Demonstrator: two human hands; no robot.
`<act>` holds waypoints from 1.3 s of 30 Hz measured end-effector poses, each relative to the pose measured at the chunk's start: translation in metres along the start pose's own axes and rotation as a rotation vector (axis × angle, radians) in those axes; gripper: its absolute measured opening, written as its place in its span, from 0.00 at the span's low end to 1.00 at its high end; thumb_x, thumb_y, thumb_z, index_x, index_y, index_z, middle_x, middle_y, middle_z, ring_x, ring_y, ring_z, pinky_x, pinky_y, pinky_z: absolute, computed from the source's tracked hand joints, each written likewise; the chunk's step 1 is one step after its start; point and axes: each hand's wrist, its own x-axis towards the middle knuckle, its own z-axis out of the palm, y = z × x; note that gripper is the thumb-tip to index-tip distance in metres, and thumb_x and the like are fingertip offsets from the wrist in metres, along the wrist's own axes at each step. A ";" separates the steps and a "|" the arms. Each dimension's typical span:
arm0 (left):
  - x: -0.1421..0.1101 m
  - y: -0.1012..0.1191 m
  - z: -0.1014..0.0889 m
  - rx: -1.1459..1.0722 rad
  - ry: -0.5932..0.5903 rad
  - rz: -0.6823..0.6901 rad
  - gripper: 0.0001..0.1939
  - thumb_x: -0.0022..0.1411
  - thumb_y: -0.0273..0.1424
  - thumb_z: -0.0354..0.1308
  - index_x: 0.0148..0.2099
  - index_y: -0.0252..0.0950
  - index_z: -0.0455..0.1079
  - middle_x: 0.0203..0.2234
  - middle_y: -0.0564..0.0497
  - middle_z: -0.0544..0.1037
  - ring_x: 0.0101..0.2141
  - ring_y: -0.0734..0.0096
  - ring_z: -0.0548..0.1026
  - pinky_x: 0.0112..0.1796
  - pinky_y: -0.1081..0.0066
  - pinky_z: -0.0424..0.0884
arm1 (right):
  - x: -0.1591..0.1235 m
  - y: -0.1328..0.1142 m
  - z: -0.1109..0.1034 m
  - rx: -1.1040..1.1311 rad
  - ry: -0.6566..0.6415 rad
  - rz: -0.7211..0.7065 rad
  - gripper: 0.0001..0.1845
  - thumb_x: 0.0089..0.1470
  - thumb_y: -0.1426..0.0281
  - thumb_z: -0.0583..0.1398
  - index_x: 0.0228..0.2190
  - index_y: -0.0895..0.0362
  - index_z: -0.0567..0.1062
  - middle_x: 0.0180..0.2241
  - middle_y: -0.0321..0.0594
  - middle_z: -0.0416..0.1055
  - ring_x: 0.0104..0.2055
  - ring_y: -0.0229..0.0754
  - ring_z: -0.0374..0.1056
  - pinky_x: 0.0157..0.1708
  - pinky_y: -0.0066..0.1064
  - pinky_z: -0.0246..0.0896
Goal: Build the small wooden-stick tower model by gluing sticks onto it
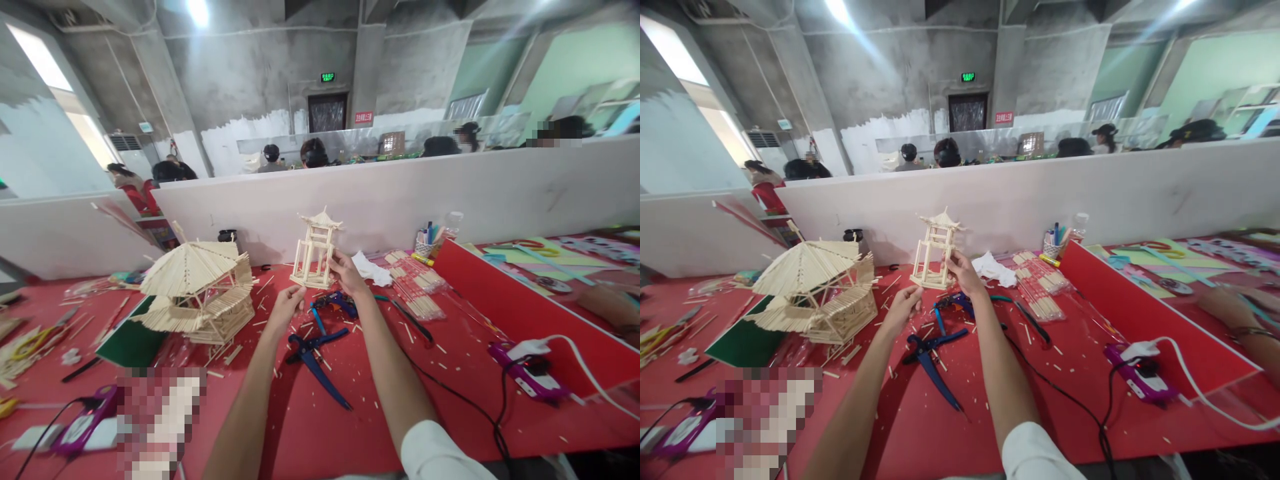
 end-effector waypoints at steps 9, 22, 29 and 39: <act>0.014 -0.012 -0.018 -0.215 0.253 0.058 0.24 0.49 0.51 0.69 0.31 0.36 0.69 0.15 0.62 0.66 0.15 0.85 0.59 0.22 0.79 0.61 | -0.002 -0.004 -0.012 -0.030 -0.022 -0.011 0.21 0.47 0.52 0.69 0.34 0.53 0.73 0.28 0.33 0.66 0.25 0.34 0.56 0.21 0.27 0.51; 0.015 -0.028 -0.023 -0.249 0.262 -0.122 0.20 0.42 0.41 0.77 0.31 0.32 0.77 0.26 0.49 0.81 0.24 0.78 0.76 0.30 0.76 0.73 | -0.007 -0.007 -0.018 -0.147 -0.168 -0.015 0.15 0.50 0.57 0.68 0.34 0.54 0.75 0.30 0.36 0.70 0.29 0.38 0.61 0.28 0.29 0.58; 0.018 -0.031 -0.028 -0.208 0.285 -0.039 0.20 0.38 0.40 0.77 0.30 0.31 0.77 0.23 0.50 0.78 0.21 0.79 0.72 0.23 0.79 0.65 | -0.004 -0.004 -0.026 -0.290 -0.175 -0.062 0.15 0.57 0.55 0.62 0.34 0.54 0.73 0.30 0.35 0.69 0.28 0.38 0.59 0.28 0.29 0.57; 0.018 -0.019 -0.040 -0.364 0.363 0.243 0.20 0.51 0.44 0.66 0.26 0.38 0.61 0.30 0.50 0.76 0.42 0.69 0.77 0.44 0.69 0.71 | 0.005 0.007 -0.032 -0.293 -0.041 -0.035 0.09 0.53 0.60 0.63 0.30 0.53 0.72 0.27 0.32 0.66 0.35 0.41 0.60 0.37 0.29 0.59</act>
